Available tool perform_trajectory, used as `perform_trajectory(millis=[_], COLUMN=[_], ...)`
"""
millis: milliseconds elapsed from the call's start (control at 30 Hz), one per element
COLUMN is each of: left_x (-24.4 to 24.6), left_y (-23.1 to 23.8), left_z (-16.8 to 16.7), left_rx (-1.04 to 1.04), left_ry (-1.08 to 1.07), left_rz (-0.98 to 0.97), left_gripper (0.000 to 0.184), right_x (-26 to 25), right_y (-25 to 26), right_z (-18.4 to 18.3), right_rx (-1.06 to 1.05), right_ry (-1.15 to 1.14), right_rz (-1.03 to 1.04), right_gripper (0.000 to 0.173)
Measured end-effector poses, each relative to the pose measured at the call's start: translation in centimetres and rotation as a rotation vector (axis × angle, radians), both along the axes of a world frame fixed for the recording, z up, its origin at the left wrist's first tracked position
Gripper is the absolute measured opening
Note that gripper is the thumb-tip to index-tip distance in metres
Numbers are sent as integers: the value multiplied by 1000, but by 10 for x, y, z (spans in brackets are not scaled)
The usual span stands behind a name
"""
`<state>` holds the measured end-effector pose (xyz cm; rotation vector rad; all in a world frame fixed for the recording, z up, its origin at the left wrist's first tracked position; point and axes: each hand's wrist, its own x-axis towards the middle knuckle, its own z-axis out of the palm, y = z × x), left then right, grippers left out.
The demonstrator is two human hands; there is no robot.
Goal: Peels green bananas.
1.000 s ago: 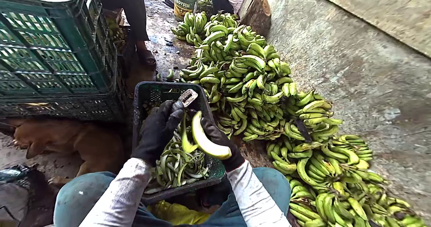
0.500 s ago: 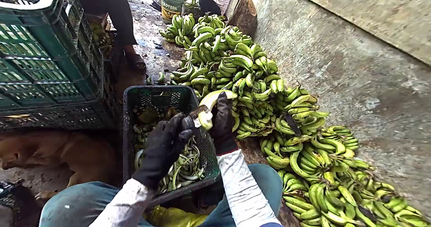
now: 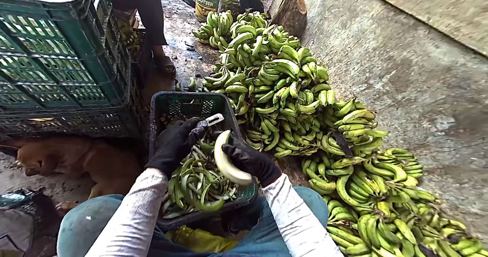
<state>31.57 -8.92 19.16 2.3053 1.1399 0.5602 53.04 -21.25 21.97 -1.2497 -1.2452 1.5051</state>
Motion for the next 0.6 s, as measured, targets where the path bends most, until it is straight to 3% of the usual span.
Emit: perform_trajectory(millis=[133, 267, 400, 500, 600], left_x=[11, 27, 25, 22, 19], left_y=[-30, -51, -55, -56, -56], left_z=[19, 6, 4, 6, 7], left_rx=[-16, 183, 358, 435, 428], left_ry=[-161, -353, -439, -389, -345], left_rz=[-36, -82, -50, -33, -47], left_gripper=[55, 60, 55, 54, 53], right_x=[2, 1, -3, -1, 1], right_y=[18, 32, 34, 36, 33], right_z=[-8, -2, 7, 2, -6], right_rx=[115, 259, 266, 263, 279], right_ry=[482, 849, 948, 1042, 920], right_rz=[-457, -658, -802, -852, -820], right_gripper=[35, 50, 44, 42, 42])
